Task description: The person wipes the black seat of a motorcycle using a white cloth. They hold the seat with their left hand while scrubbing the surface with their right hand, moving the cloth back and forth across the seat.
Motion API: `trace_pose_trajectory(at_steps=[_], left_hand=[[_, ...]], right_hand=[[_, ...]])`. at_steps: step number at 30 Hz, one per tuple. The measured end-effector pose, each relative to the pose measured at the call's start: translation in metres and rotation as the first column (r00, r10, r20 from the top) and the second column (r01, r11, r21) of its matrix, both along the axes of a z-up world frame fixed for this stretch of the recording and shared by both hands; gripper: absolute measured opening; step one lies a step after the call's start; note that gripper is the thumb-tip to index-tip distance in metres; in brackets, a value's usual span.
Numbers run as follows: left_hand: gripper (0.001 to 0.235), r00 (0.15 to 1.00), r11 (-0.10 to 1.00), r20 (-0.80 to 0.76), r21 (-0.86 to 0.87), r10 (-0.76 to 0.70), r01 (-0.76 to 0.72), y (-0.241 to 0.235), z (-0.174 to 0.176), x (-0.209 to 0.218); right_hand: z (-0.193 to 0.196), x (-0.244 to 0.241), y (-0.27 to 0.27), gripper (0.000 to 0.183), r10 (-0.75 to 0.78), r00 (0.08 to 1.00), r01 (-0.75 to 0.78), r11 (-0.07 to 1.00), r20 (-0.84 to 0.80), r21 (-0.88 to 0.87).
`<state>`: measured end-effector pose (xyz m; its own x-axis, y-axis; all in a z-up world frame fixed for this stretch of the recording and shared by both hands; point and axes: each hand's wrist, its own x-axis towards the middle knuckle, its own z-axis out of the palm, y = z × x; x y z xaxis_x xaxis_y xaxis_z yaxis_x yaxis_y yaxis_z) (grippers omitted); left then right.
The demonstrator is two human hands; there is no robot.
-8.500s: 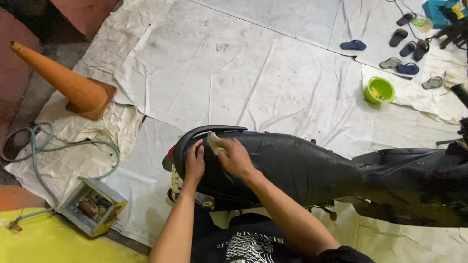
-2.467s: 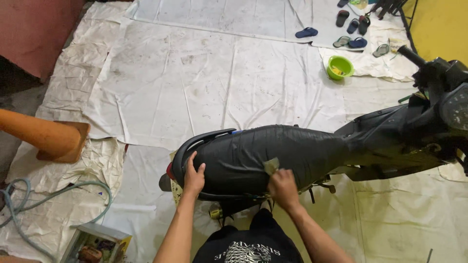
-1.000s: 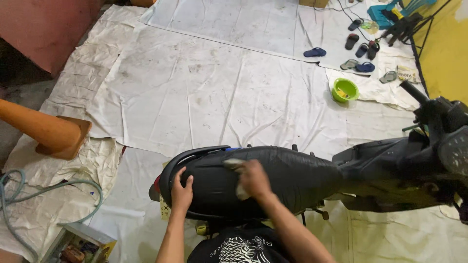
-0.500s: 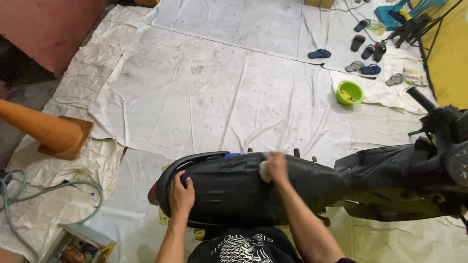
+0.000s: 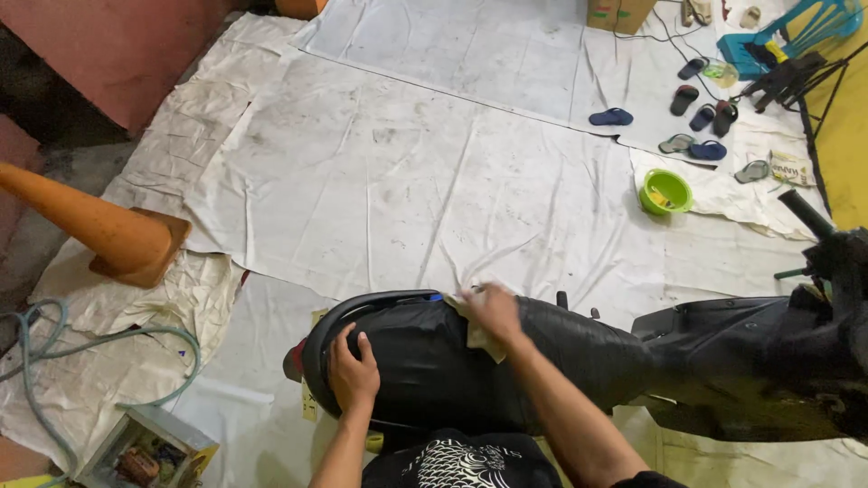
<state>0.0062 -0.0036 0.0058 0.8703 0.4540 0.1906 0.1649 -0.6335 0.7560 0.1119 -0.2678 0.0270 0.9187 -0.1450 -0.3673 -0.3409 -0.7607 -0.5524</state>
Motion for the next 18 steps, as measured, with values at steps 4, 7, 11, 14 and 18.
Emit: trace_pose_trajectory(at_steps=[4,7,11,14,18], left_hand=[[0.035,1.000,1.000,-0.024,-0.017,0.016,-0.016,-0.001,0.005,-0.001],[0.034,1.000,1.000,-0.018,0.022,-0.007,0.007,0.000,0.002,-0.001],[0.039,0.998,0.996,-0.058,0.085,-0.016,0.021,0.004,-0.012,0.004],[0.040,0.980,0.991,-0.200,0.126,-0.008,0.034,0.006,-0.018,0.005],[0.038,0.925,0.981,-0.379,0.174,-0.010,0.082,0.007,-0.016,0.006]], right_hand=[[0.003,-0.038,0.038,0.044,0.348,0.872,-0.358,0.933,0.343,-0.037],[0.015,-0.035,0.032,0.032,0.383,0.823,-0.497,0.843,0.420,0.205],[0.000,-0.008,0.001,0.032,0.166,0.964,-0.196,0.971,0.207,0.139],[-0.035,0.007,0.023,0.027,0.216,0.965,-0.209,0.976,0.150,-0.057],[-0.009,-0.013,0.103,0.033,0.376,0.894,-0.418,0.896,0.244,0.150]])
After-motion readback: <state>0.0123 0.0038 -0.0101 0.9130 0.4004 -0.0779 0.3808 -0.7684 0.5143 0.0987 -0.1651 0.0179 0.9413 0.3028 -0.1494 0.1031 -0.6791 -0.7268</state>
